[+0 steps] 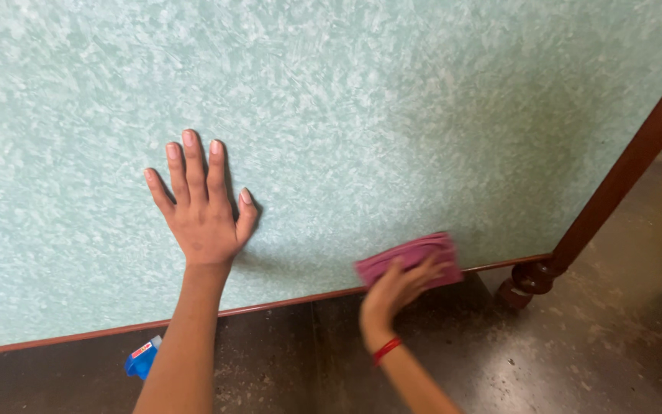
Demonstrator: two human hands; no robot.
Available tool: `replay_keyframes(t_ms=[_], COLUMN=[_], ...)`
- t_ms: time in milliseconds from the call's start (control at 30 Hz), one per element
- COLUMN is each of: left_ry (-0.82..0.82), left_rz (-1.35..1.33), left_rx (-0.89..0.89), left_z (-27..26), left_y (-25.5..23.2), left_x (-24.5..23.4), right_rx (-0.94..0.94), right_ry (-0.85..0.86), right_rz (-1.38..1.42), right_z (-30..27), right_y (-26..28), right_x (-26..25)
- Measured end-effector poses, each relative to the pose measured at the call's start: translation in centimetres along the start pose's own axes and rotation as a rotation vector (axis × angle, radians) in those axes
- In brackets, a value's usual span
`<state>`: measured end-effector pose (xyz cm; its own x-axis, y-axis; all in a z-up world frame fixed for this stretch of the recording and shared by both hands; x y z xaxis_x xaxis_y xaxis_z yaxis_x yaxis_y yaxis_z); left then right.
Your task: The person wipes the side of a bed frame with a pink cloth. They spray a cleaning solution onto the surface and continue wiping the area with the cloth.
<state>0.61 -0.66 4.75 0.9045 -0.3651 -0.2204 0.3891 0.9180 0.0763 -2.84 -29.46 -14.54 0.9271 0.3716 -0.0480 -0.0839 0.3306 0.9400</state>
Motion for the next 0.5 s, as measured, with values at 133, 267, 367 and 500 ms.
replay_keyframes(t_ms=[133, 267, 367, 500], left_ry=[-0.003, -0.011, 0.001, 0.007], left_rz=[-0.013, -0.004, 0.011, -0.001], left_rx=[-0.001, 0.008, 0.008, 0.008], left_z=[0.0, 0.1, -0.1, -0.1], left_y=[0.0, 0.0, 0.1, 0.1], left_x=[-0.1, 0.0, 0.0, 0.1], right_rx=[0.003, 0.097, 0.269, 0.324], right_ry=[0.192, 0.128, 0.045, -0.064], right_rz=[0.134, 0.164, 0.167, 0.079], right_z=[-4.9, -4.0, -1.3, 3.5], right_y=[1.1, 1.3, 1.3, 1.2], right_x=[1.0, 1.4, 1.2, -0.8])
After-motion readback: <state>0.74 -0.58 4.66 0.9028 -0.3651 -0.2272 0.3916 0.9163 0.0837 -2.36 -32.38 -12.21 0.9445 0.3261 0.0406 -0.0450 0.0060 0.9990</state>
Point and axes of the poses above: each hand's wrist, its own z-axis towards the middle knuckle, its own x-axis out of the palm, y = z × x, the point moved 5 cm from there along z, towards the middle knuckle, and after that the axes turned 3 degrees about -z, right-handed, at the moved point
